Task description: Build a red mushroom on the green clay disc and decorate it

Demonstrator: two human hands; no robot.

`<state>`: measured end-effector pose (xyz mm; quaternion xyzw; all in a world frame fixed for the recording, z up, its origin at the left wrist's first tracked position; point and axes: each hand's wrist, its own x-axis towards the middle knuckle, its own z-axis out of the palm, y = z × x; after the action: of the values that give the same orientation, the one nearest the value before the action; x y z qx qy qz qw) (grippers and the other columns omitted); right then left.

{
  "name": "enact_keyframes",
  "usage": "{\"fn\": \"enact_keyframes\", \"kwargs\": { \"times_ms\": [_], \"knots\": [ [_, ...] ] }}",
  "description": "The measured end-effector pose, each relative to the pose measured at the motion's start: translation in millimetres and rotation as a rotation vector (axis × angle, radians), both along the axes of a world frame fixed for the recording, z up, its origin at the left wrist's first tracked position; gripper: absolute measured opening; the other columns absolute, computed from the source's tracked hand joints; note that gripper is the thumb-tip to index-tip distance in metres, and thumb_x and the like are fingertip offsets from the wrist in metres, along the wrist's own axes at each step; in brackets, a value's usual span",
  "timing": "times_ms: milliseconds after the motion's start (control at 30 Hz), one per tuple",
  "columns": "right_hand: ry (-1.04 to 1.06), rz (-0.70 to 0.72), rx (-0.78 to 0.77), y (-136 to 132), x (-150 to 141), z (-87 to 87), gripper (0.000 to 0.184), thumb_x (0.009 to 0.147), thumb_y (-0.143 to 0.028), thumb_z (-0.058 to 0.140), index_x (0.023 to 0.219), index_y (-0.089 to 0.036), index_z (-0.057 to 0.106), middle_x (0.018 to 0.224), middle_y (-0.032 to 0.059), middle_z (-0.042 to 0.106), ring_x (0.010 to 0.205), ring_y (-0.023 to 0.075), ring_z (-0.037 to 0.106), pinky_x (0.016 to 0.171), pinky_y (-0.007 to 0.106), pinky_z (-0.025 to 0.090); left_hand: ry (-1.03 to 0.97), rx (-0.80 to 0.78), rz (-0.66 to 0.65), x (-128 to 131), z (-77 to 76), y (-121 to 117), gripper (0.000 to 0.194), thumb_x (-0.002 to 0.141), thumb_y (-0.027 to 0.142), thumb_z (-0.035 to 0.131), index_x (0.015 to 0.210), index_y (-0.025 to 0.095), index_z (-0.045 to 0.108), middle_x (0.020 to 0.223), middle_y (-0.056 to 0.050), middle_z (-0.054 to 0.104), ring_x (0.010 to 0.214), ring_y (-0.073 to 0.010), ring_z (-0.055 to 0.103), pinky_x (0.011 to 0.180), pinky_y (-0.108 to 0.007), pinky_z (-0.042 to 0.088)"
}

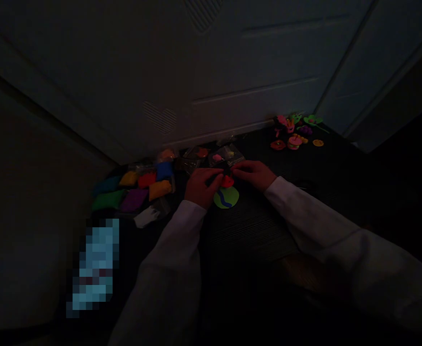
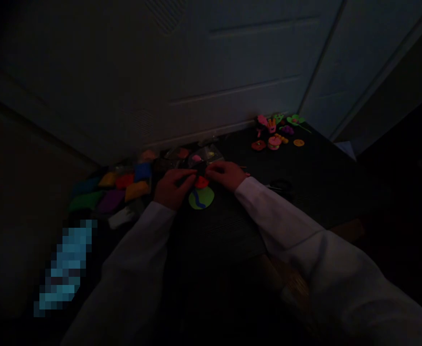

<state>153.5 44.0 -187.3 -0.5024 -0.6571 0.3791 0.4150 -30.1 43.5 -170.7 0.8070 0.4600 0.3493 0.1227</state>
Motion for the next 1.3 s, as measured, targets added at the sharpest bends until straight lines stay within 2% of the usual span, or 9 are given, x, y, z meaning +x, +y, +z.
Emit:
{"fn": "enact_keyframes", "kwargs": {
  "times_ms": [333,733,1067,1200,1300],
  "knots": [
    [-0.077,0.053,0.006,-0.1,0.0,-1.2,0.018,0.071,-0.029,0.059,0.083,-0.017,0.066,0.077,0.0012,0.064,0.072,0.0132,0.057,0.071,0.029,0.044,0.027,-0.050,-0.079,3.9,-2.3,-0.7,0.025,0.079,0.034,0.050,0.094,0.022,0.065,0.092,-0.002,0.068,0.092,-0.0161,0.056,0.085,-0.031,0.043],
    [-0.118,0.080,0.038,0.6,-0.8,-0.2,0.015,0.073,-0.025,0.056,0.082,-0.016,0.065,0.075,0.0012,0.063,0.072,0.0138,0.056,0.069,0.029,0.042,0.023,-0.073,-0.057,5.9,-6.7,1.4,0.023,0.077,0.033,0.053,0.091,0.020,0.066,0.091,-0.003,0.066,0.093,-0.0166,0.056,0.085,-0.031,0.044],
    [-0.024,0.079,-0.004,1.9,-0.2,0.1,0.013,0.071,-0.025,0.058,0.078,-0.016,0.064,0.074,0.0006,0.063,0.072,0.0137,0.056,0.071,0.030,0.042,0.015,-0.076,-0.062,5.4,-7.3,1.5,0.021,0.076,0.031,0.054,0.090,0.020,0.066,0.091,-0.003,0.066,0.093,-0.0172,0.056,0.086,-0.032,0.043],
    [0.060,0.031,-0.026,3.7,0.1,-0.8,0.013,0.070,-0.027,0.058,0.077,-0.017,0.062,0.075,-0.0004,0.062,0.071,0.0118,0.055,0.072,0.029,0.042,0.002,-0.080,-0.071,4.5,-8.1,1.3,0.020,0.076,0.031,0.054,0.089,0.021,0.066,0.092,-0.002,0.066,0.094,-0.0167,0.056,0.086,-0.031,0.043],
    [0.120,-0.016,-0.051,2.2,0.3,1.7,0.017,0.069,-0.030,0.058,0.078,-0.016,0.061,0.072,-0.0012,0.060,0.066,0.0104,0.053,0.066,0.027,0.041,-0.014,-0.081,-0.073,4.7,-8.7,0.4,0.020,0.076,0.031,0.054,0.090,0.021,0.066,0.092,-0.002,0.066,0.094,-0.0167,0.056,0.087,-0.031,0.043]
  ]
}}
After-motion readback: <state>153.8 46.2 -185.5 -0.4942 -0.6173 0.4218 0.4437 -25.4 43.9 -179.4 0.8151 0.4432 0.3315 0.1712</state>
